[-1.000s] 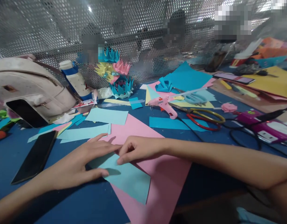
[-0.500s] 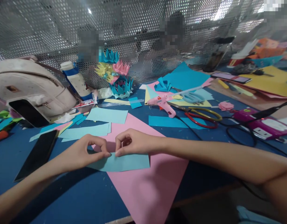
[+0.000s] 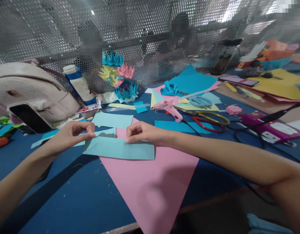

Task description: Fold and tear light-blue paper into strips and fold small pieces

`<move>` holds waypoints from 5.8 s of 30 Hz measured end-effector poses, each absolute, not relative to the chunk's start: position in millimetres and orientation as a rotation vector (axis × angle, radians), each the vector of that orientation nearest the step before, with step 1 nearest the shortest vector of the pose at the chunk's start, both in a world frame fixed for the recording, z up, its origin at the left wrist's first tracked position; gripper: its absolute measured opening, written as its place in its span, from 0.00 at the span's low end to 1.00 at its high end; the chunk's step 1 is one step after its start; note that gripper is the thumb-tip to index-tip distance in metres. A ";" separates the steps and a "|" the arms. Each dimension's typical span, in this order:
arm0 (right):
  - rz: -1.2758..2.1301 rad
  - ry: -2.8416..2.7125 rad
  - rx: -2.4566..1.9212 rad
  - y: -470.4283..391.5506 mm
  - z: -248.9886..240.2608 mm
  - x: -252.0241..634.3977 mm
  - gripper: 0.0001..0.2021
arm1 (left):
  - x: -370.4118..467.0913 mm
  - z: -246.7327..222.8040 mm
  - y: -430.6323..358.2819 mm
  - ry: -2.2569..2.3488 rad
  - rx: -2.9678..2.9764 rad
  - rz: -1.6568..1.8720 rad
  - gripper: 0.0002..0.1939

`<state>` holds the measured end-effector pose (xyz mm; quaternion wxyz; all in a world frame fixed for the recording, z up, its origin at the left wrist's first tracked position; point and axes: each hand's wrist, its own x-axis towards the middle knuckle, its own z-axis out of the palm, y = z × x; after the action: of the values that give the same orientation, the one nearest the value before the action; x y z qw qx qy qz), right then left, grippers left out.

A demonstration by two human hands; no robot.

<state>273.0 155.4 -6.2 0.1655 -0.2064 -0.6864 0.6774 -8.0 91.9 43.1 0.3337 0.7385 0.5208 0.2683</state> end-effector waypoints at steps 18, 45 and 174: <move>1.943 -1.828 -0.773 159.5 -1.9 276.4 0.16 | -59.7 25.8 119.4 1.534 1.527 1.170 0.19; 1.012 -2.083 -0.736 146.7 -1.4 269.1 0.13 | 2.3 38.8 82.7 1.223 1.726 1.513 0.13; 0.112 -2.940 -0.548 127.8 8.2 314.6 0.18 | 66.3 10.3 49.7 1.515 2.797 0.146 0.22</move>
<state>314.6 127.8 8.2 0.0746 -0.1827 -0.9796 0.0375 66.3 49.7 10.3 -0.0212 0.8782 0.4757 0.0459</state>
